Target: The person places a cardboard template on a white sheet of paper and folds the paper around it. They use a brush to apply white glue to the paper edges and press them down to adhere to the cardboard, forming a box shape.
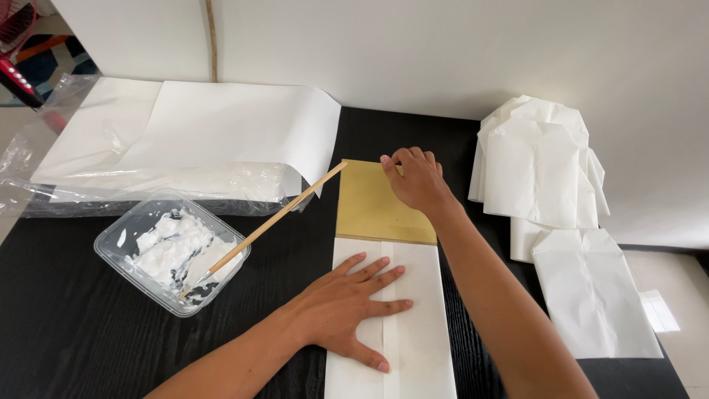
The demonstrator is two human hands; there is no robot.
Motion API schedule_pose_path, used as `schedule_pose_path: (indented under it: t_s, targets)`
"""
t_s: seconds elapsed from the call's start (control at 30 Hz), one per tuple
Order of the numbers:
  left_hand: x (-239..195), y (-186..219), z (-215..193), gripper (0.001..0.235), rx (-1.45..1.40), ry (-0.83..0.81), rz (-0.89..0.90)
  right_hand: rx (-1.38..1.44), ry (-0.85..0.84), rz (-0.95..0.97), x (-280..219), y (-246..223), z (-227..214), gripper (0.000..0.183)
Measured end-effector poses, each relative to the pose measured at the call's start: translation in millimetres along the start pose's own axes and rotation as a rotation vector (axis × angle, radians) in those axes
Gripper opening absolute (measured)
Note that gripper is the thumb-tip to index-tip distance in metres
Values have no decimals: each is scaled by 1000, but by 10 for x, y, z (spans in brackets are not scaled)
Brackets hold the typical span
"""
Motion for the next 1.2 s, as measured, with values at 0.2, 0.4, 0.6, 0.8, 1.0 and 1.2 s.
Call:
schedule_pose_path:
  t_s: [0.2, 0.4, 0.6, 0.8, 1.0, 1.2]
  targets:
    - [-1, 47, -65, 109, 45, -105, -71, 58, 42, -348, -985, 98, -280, 43]
    - [10, 19, -37, 123, 22, -79, -45, -276, 22, -453, -2591, 219, 260, 73]
    - [1, 119, -114, 131, 0, -133, -107, -629, 417, -490, -3387, 317, 854, 109]
    - [11, 93, -50, 132, 30, -115, -104, -672, 806, -499, -3734, 79, 950, 41]
    - [-96, 23, 377, 131, 491, 241, -74, -343, 606, -547, -4046, 501, 1167, 34]
    - [-920, 726, 794, 210, 786, 567, -109, -138, -157, -282, -3860, 483, 444, 124]
Point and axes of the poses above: each hand's wrist, its own x-axis towards the middle knuckle, its own z-axis out of the palm, y = z × x, the point moved 2 cm from there along x, towards the middle knuckle, and after that the axes turned 2 degrees about -x, right-handed, at the moved point
